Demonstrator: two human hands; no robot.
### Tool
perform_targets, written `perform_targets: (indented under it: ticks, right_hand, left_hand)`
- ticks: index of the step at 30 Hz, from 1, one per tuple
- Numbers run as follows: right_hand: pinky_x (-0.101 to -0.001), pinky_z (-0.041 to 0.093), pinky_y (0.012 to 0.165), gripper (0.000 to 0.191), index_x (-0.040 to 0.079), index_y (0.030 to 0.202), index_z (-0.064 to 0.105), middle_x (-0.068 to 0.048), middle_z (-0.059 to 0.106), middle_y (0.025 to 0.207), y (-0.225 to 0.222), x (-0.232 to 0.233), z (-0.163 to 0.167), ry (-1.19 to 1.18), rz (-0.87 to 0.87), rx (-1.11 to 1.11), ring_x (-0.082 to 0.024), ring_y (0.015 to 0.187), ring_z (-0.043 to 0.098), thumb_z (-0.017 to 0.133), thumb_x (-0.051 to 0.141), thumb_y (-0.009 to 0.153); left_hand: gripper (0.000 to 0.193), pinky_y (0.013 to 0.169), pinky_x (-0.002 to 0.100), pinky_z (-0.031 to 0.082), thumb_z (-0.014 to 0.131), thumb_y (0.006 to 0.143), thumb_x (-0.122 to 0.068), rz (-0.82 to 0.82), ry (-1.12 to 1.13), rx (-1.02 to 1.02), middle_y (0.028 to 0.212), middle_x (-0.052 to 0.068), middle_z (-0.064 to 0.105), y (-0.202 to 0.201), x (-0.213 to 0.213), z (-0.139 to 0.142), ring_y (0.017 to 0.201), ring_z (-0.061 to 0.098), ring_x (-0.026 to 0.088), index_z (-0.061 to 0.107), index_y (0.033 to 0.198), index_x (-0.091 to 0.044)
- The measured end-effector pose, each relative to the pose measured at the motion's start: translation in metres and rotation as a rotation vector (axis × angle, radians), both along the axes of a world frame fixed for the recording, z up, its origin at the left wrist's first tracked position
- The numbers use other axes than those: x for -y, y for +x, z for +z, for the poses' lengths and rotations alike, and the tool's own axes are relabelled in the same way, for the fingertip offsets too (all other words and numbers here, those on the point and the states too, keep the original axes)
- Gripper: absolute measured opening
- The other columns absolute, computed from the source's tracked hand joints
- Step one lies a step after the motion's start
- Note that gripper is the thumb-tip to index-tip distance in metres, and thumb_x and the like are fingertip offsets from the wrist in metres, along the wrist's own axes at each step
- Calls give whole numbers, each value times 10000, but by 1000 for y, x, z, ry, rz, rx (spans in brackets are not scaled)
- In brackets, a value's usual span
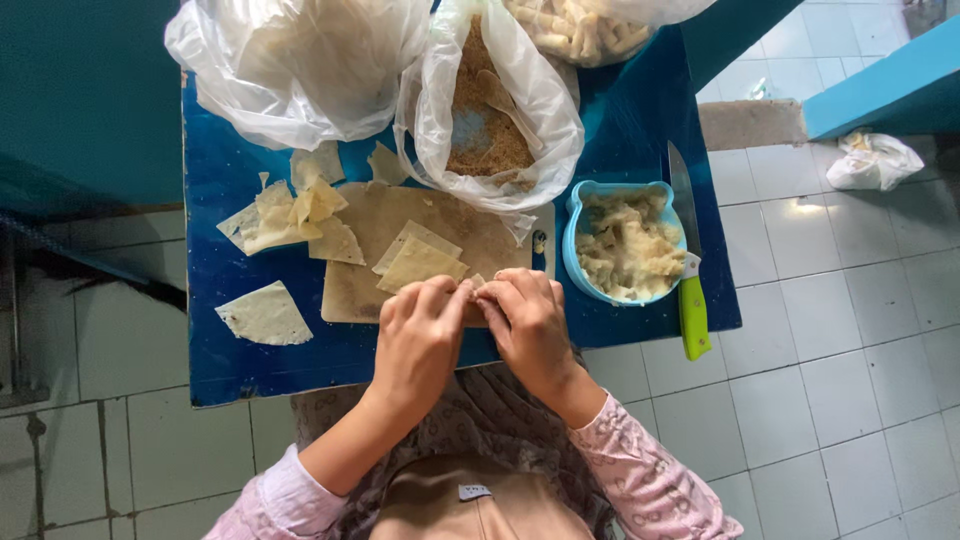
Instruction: The person sits at a small blue table folding dumplings. They take thin dough wrappers, place filling from a blue bowl onto a wrapper using a spoon, fold and pinch the wrapper closed by hand, and set the finished dumpling on a growing pile on the cutting board.
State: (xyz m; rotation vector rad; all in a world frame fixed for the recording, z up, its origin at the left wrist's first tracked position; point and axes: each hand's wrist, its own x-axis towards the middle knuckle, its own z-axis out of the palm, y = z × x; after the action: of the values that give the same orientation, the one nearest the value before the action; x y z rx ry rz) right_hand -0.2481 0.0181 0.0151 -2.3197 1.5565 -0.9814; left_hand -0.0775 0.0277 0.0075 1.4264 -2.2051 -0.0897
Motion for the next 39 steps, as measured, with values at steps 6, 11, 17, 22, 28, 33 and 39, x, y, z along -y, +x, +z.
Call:
perform_targets:
  ticks: [6, 11, 17, 22, 28, 33, 39]
  right_hand:
    - [-420, 423, 910, 156, 68, 1069, 692, -92, 651, 1106, -2, -2, -2, -83, 17, -65, -285, 1074, 614, 720, 114, 922]
    - [-423, 426, 920, 168, 77, 1109, 691, -69, 650, 1078, -1, -1, -7, -124, -20, -43, -267, 1045, 618, 720, 109, 947]
    - [-449, 409, 950, 305, 67, 1190, 683, -89, 617, 1164, -2, -8, -5, -163, -20, -195, -279, 1113, 604, 700, 73, 886]
    - [-456, 394, 1007, 429, 39, 1327, 651, -117, 602, 1337, 5, -7, -3, -198, -109, -423, -281, 1229, 555, 671, 72, 899]
    - [-451, 376, 1028, 383, 22, 1304, 671, -121, 601, 1310, 9, 13, 4, -83, -76, -176, -299, 1245, 539, 662, 131, 938]
    - [-451, 387, 1010, 221, 67, 1096, 732, -83, 646, 1225, 14, 27, 19, -216, 10, -385, -264, 1195, 561, 709, 136, 887]
    - [-467, 434, 771, 55, 60, 933, 715, -113, 631, 890, -25, 86, 59, -277, 17, -396, -308, 845, 600, 736, 86, 890]
  left_hand:
    - [390, 952, 411, 446, 684, 934, -125, -98, -17, -254, 1132, 39, 663, 2, 15, 7, 1113, 597, 249, 647, 1320, -90]
    - [286, 946, 399, 430, 673, 927, -141, -111, -39, -224, 1066, 9, 704, 6, 23, 3, 1063, 628, 216, 660, 1212, -120]
    - [326, 1022, 404, 402, 639, 897, -180, -66, -123, 93, 1236, 21, 655, 4, 16, -5, 1203, 578, 218, 679, 1217, -127]
    - [509, 1216, 432, 248, 574, 943, -166, 39, -208, 291, 1593, 69, 460, -4, 13, -9, 1486, 371, 226, 612, 1448, -117]
    - [649, 1239, 520, 106, 543, 867, -30, -37, -15, 78, 1657, 99, 354, 0, 29, -2, 1558, 190, 307, 516, 1513, -88]
    - [632, 1246, 491, 217, 576, 923, 26, 175, -20, -175, 1609, 169, 421, 33, 47, 5, 1529, 317, 356, 480, 1546, -25]
    - [423, 1050, 457, 417, 719, 935, -120, 218, -62, -329, 1310, 132, 621, 56, 65, 13, 1249, 536, 362, 632, 1343, -53]
